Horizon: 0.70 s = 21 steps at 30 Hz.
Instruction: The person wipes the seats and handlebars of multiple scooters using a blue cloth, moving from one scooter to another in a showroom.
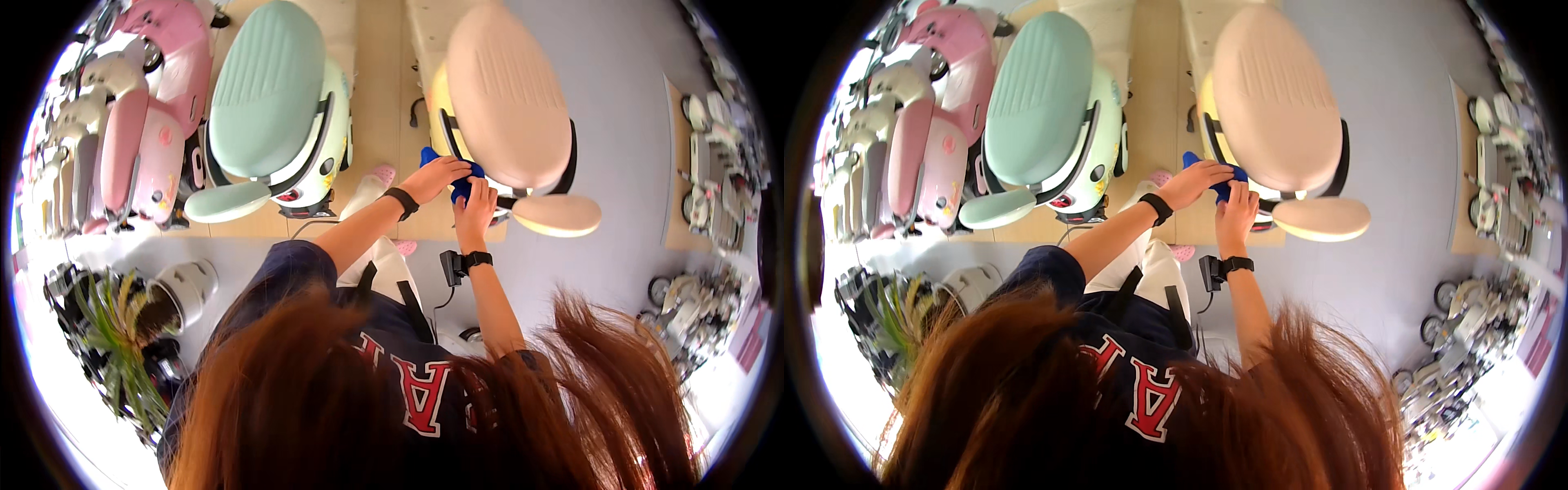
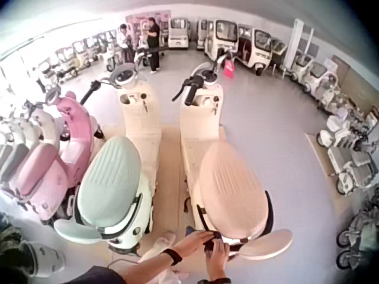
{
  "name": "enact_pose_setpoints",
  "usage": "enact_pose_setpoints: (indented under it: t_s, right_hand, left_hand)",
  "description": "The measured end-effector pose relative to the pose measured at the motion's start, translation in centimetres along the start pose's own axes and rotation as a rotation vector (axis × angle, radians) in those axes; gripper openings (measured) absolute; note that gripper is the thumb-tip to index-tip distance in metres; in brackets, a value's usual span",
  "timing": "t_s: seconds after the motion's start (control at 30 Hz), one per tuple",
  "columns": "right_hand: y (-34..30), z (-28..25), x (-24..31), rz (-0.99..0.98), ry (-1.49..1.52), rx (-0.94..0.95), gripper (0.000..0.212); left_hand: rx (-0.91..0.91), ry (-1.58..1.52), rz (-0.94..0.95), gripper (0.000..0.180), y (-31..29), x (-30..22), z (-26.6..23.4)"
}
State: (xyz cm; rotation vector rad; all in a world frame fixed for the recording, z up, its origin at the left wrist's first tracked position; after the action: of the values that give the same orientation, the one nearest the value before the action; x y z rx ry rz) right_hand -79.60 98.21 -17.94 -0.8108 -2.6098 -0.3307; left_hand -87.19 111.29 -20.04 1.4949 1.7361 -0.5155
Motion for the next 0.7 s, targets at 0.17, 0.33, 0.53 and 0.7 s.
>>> enact_pose_setpoints:
  t_s: [0.17,0.33,0.53,0.7]
  right_hand:
    - [3.3,3.1,6.0,-0.269,0.234,0.22,0.043]
    - [6.8,6.3,13.8,-0.505,0.433,0.32,0.045]
    - [11.3,10.5,22.1,-0.833,0.553,0.412,0.04]
    - [10.7,15.7,23.8,-1.003,0.585,0.62,0.039]
  left_hand:
    - [-0.167,0.03,-0.363,0.056,-8.1,2.6,-4.1]
    - [-0.498,0.154,-0.604,0.056,-14.1,1.7,-9.4]
    - [-0.76,0.425,-0.943,0.057,-17.3,2.6,-12.3]
    - [-0.757,0.438,-1.154,0.054,-20.5,5.9,-9.3]
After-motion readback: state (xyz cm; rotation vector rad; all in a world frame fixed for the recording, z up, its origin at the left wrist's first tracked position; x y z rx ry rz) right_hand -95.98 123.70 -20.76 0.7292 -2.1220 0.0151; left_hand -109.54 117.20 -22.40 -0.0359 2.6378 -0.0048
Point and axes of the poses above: each hand's wrist, its own y-axis towards the middle knuckle, its own z-axis out of the palm, x = y × z, the point moved 2 cm from there along y, towards the middle knuckle, and after that the axes turned 3 degrees about -y, right-handed, at the moved point
